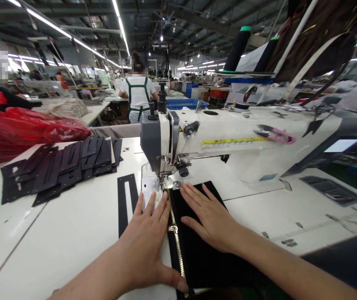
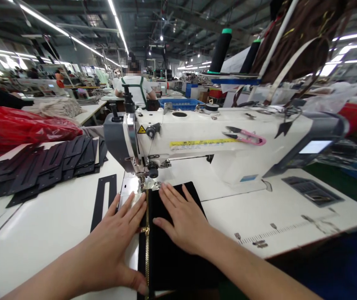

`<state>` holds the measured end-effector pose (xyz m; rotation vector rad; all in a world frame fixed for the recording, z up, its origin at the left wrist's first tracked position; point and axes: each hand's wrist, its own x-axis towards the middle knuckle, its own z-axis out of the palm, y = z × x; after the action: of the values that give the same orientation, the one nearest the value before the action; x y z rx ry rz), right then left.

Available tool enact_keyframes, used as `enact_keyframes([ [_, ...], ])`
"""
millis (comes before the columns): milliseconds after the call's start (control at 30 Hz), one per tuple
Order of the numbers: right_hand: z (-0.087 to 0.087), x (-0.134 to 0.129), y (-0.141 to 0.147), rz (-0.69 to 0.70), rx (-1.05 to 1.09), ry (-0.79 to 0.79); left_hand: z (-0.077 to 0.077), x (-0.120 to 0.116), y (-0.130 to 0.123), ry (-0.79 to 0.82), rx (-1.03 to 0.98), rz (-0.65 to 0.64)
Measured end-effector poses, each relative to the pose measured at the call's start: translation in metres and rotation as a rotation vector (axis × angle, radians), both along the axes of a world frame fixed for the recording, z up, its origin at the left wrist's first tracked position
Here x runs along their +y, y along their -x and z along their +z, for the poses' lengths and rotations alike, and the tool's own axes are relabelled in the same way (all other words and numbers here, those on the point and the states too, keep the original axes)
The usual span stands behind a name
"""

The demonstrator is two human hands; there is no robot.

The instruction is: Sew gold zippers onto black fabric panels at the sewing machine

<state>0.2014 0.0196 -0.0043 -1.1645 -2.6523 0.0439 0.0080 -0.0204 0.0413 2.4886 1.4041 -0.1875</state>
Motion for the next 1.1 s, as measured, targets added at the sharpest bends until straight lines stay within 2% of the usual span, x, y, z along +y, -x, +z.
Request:
enact_keyframes([
  [133, -0.002, -0.001, -0.009, -0.167, -0.014, -0.010, 0.001, 0.000, 0.001, -0.002, -0.013, 0.003],
  [200, 0.003, -0.007, -0.005, -0.117, 0.003, -0.042, 0.002, -0.001, 0.002, 0.007, -0.023, 0.011],
  [267, 0.006, -0.014, 0.002, 0.000, 0.025, -0.051, 0.000, -0.005, 0.004, -0.005, -0.058, 0.021],
  [333, 0.006, -0.019, 0.007, 0.077, 0.031, -0.033, -0.003, -0.013, 0.006, -0.069, -0.110, 0.052],
  [467, 0.003, -0.022, 0.009, 0.077, 0.015, -0.008, -0.011, -0.026, 0.005, -0.274, -0.199, 0.179],
  [567, 0.003, -0.022, 0.009, 0.071, 0.004, -0.011, -0.009, -0.027, 0.001, -0.319, -0.258, 0.236],
  [733, 0.000, -0.021, 0.008, 0.068, 0.001, -0.035, 0.006, -0.028, -0.009, -0.237, -0.284, 0.292],
  [800, 0.000, -0.021, 0.008, 0.075, 0.014, -0.037, 0.009, -0.038, -0.013, -0.149, -0.304, 0.242],
  [867, 0.000, -0.021, 0.008, 0.080, 0.034, -0.036, 0.010, -0.048, -0.013, -0.050, -0.346, 0.132],
  [933, 0.002, -0.020, 0.010, 0.073, 0.051, -0.035, 0.007, -0.052, -0.003, -0.040, -0.375, 0.071],
  [1000, 0.004, -0.019, 0.013, 0.079, 0.057, -0.032, 0.004, -0.048, 0.018, -0.178, -0.327, 0.123],
  [1100, 0.005, -0.016, 0.017, 0.131, 0.044, -0.030, -0.002, -0.039, 0.054, -0.384, -0.126, 0.178],
])
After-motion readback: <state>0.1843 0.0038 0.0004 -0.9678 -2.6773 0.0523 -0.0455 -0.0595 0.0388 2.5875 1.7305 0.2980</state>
